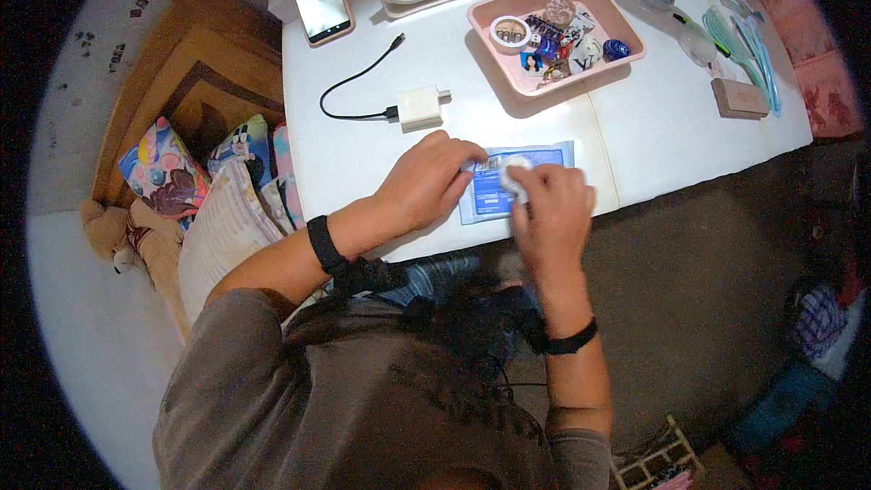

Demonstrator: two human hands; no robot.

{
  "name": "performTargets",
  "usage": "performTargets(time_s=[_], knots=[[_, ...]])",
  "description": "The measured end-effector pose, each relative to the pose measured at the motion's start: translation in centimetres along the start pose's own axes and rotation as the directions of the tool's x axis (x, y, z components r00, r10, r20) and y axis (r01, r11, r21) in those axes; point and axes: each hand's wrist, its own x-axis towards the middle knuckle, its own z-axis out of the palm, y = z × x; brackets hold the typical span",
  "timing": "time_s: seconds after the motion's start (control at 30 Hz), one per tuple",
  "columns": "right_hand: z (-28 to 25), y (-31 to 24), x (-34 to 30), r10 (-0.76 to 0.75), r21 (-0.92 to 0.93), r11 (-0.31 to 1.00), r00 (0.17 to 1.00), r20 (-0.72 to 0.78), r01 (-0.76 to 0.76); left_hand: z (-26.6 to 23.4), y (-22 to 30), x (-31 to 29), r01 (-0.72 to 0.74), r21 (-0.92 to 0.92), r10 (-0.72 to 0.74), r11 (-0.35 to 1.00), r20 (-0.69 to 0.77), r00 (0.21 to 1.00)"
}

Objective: The person wipes a pink plastic container with a cloth, carries it through a doorway to another room and back, and then cleans several small toys and items with a tissue at a desk.

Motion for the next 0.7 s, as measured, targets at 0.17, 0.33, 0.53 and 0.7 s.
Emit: performTargets(time_s=[0.17,0.33,0.53,0.7], knots=[[-1.1,2.0,-1.7,0.110,-0.088,0.988,0.978,-0.175,-0.127,-0.2,-0.5,-0.6,-0.121,0.055,0.117,0.991,0.065,0.991],[0.6,-1.8,-3.5,0.155,0.117,0.985,0.956,-0.247,-0.130,-1.8,-2.2,-3.5,-0.211,0.015,0.210,0.977,0.021,0.977],[3.1,-4.9,-4.2,0.200,0.018,0.978,0.910,-0.363,-0.208,-4.4,-2.9,-8.1,-0.285,0.163,0.287,0.945,0.009,0.958],[4.0,-9.1,-2.9,0.063,0.063,0.997,0.952,-0.301,-0.046,-3.4,-5.5,-10.9,-0.542,0.057,0.545,0.839,-0.076,0.835]])
